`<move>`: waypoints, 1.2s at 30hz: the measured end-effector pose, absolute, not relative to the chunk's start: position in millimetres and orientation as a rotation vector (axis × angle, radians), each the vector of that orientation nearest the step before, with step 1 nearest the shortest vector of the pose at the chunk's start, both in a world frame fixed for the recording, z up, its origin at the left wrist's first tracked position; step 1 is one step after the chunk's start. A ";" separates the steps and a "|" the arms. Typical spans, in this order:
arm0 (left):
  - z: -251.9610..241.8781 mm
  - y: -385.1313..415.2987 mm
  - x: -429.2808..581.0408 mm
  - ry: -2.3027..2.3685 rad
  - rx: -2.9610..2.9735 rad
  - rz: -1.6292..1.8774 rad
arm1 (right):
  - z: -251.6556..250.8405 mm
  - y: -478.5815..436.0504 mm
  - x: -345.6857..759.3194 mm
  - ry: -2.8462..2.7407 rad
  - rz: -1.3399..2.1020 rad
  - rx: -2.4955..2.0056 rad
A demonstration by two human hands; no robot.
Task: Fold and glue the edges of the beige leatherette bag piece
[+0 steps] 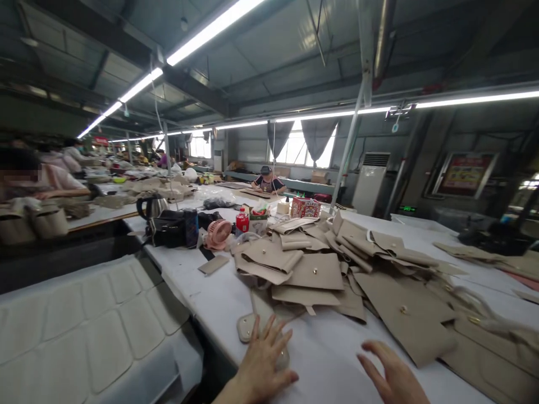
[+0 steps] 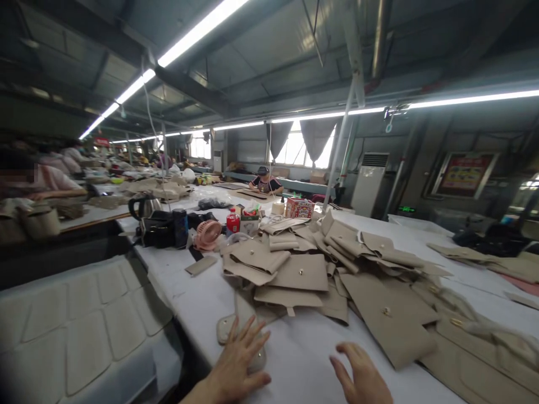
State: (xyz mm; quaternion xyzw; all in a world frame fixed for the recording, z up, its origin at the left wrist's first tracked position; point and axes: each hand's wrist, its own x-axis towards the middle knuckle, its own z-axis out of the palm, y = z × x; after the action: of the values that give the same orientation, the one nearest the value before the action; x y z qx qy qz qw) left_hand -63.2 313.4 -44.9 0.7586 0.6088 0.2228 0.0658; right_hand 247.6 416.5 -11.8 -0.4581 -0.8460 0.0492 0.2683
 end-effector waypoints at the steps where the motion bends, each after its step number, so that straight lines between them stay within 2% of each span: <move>1: -51.9 318.1 -64.0 1.813 2.334 0.657 | -9.7 447.5 231.1 -2.316 0.028 -1.241; 4: -74.6 330.6 -69.2 1.833 2.515 0.617 | -5.0 524.9 173.7 -2.392 -0.166 -1.193; 8: -105.6 347.4 -79.5 1.998 2.906 0.663 | -11.6 581.9 120.6 -2.534 -0.367 -1.073; 13: -121.2 357.6 -86.5 2.093 3.247 0.777 | -22.6 610.0 114.4 -2.634 -0.583 -0.970; 19: -111.4 358.0 -83.6 2.123 3.187 0.791 | -4.3 615.7 117.6 -2.798 -0.692 -0.804; 26: -77.7 332.0 -71.0 1.918 2.939 0.905 | 60.8 551.2 148.6 -2.759 -0.695 -1.014; 30: -60.7 315.9 -61.1 1.815 2.664 1.497 | 93.2 486.0 191.4 -2.555 -0.748 -1.282; 33: -25.6 298.5 -29.0 1.683 2.503 1.875 | 112.5 434.5 224.6 -2.393 -0.751 -1.399; 36: 25.4 278.0 25.7 1.161 2.737 1.753 | 128.8 381.7 245.7 -2.280 -0.727 -1.401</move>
State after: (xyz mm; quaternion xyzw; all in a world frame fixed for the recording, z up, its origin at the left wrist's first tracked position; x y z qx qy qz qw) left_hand 25.7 278.0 25.4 0.7835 0.3322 0.5019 -0.1542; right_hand 245.7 381.7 128.8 -0.4966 -0.8082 -0.2579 0.1834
